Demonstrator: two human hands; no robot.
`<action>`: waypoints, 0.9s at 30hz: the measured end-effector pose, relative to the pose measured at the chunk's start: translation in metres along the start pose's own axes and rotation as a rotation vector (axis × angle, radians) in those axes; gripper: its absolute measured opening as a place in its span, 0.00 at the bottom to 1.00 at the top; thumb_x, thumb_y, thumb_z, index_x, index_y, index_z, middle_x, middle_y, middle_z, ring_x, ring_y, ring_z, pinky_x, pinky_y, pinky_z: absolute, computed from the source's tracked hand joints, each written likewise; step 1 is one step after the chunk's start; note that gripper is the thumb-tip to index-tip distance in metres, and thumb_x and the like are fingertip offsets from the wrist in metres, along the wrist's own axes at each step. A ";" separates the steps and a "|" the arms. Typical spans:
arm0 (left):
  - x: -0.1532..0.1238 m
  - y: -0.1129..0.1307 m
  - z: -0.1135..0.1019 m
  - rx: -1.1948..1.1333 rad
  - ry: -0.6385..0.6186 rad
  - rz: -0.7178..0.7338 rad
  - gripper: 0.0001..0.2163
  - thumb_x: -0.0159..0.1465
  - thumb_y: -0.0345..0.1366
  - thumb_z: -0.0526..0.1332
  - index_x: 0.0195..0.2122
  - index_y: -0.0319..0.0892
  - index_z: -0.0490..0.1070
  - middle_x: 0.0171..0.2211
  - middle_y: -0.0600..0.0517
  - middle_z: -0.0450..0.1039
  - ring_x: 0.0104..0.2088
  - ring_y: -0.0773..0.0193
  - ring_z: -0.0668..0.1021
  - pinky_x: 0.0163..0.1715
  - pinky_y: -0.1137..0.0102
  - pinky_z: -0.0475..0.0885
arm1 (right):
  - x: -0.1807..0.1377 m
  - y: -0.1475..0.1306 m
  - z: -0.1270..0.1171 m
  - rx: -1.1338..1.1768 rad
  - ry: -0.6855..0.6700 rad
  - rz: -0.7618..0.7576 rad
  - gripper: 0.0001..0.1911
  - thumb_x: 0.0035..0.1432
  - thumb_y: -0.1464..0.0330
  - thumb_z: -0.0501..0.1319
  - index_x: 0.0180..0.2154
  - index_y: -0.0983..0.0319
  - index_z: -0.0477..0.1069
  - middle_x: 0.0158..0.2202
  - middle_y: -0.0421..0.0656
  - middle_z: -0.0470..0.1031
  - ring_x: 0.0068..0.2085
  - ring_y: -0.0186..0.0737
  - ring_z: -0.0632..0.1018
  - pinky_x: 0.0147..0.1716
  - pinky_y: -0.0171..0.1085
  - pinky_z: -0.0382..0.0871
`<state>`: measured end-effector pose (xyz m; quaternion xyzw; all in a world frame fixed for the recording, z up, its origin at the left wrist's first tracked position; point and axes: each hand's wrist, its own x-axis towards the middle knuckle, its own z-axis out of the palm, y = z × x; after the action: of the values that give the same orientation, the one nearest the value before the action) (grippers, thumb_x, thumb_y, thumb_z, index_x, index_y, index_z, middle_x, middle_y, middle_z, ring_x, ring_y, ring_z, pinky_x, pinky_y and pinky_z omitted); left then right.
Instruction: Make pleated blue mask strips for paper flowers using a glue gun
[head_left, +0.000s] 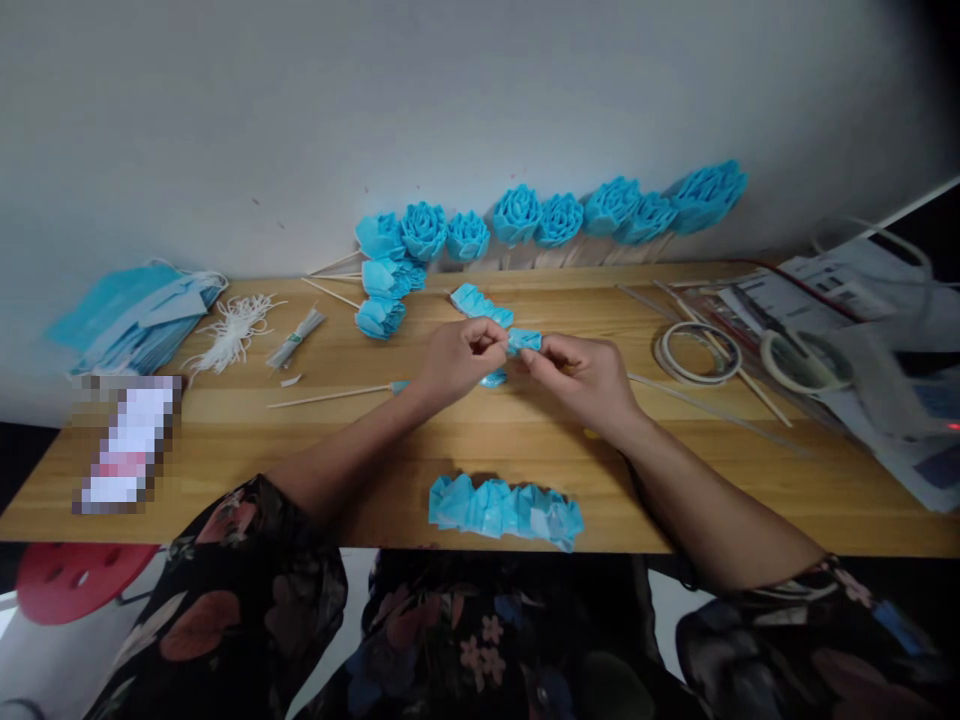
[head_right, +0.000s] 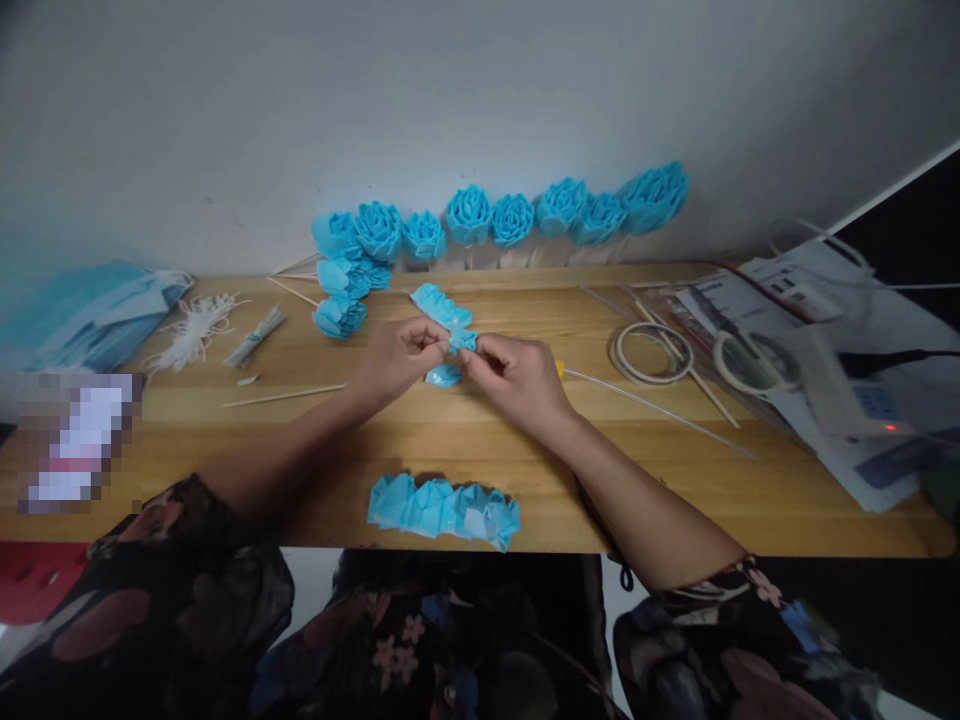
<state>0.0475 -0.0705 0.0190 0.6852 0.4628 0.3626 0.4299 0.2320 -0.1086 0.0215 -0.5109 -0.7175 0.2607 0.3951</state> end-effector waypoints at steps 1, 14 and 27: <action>0.001 0.000 0.000 -0.107 -0.014 -0.060 0.02 0.58 0.33 0.60 0.28 0.42 0.71 0.21 0.57 0.67 0.23 0.70 0.66 0.26 0.72 0.61 | 0.001 0.000 0.000 0.080 -0.018 0.058 0.19 0.63 0.58 0.62 0.22 0.60 0.71 0.21 0.39 0.73 0.24 0.33 0.69 0.25 0.35 0.60; 0.006 -0.002 -0.005 -0.369 -0.098 -0.062 0.16 0.62 0.51 0.65 0.38 0.41 0.72 0.27 0.55 0.70 0.29 0.69 0.72 0.32 0.72 0.68 | 0.003 0.004 -0.002 0.281 -0.043 0.120 0.19 0.60 0.52 0.65 0.28 0.60 0.78 0.25 0.41 0.78 0.26 0.35 0.74 0.29 0.36 0.70; 0.006 -0.010 -0.001 -0.395 -0.098 -0.099 0.10 0.57 0.38 0.69 0.32 0.40 0.70 0.26 0.57 0.70 0.26 0.71 0.70 0.28 0.75 0.65 | 0.010 0.009 -0.012 0.263 -0.140 0.082 0.21 0.54 0.54 0.69 0.46 0.57 0.81 0.37 0.43 0.82 0.34 0.42 0.80 0.29 0.37 0.73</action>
<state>0.0453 -0.0628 0.0107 0.5809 0.3941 0.3910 0.5953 0.2450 -0.0968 0.0235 -0.4641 -0.6815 0.4036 0.3966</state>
